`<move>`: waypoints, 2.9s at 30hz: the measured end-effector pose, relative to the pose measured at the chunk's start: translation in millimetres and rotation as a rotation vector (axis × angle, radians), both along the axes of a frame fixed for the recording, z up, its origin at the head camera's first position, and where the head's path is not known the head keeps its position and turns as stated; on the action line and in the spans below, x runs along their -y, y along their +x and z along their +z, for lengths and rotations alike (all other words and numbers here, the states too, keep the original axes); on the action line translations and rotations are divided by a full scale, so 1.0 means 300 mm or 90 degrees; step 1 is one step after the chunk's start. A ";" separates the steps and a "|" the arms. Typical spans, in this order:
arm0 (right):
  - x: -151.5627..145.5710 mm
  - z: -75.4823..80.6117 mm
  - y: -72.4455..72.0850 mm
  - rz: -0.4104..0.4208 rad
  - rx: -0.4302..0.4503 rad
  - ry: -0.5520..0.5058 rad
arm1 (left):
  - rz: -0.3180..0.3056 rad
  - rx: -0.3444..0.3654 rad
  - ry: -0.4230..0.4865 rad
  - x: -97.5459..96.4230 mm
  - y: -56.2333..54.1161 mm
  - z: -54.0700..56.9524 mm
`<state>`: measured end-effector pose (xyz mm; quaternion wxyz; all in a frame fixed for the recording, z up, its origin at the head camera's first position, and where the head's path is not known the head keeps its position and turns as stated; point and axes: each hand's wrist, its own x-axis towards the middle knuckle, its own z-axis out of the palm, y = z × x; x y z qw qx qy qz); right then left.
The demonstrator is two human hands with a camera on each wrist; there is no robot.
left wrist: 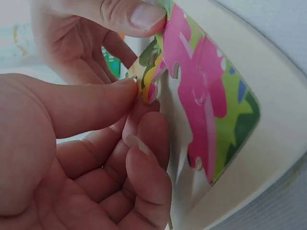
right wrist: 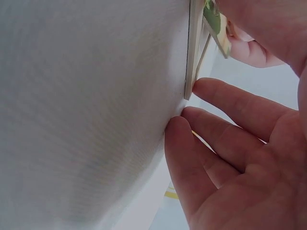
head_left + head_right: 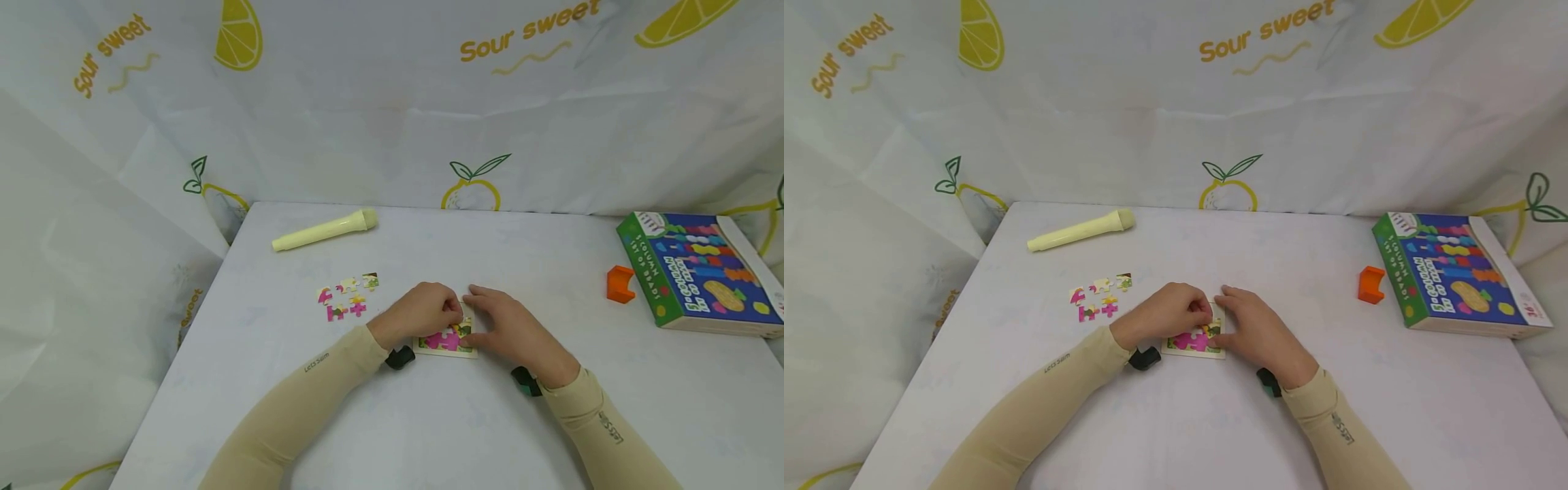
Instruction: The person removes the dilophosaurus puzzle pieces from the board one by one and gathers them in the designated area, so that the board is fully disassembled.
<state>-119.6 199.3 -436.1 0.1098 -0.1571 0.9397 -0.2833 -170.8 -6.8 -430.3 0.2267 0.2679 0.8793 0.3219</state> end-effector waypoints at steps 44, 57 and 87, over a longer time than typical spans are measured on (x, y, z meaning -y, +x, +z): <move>0.013 0.022 0.013 -0.012 0.023 0.042 | 0.146 0.012 -0.031 0.427 -0.110 0.026; 0.018 0.025 0.020 0.035 0.000 0.033 | 0.167 0.004 -0.047 0.431 -0.105 0.038; 0.054 -0.010 0.028 -0.004 -0.029 0.054 | -0.041 -0.021 -0.074 0.171 0.025 0.044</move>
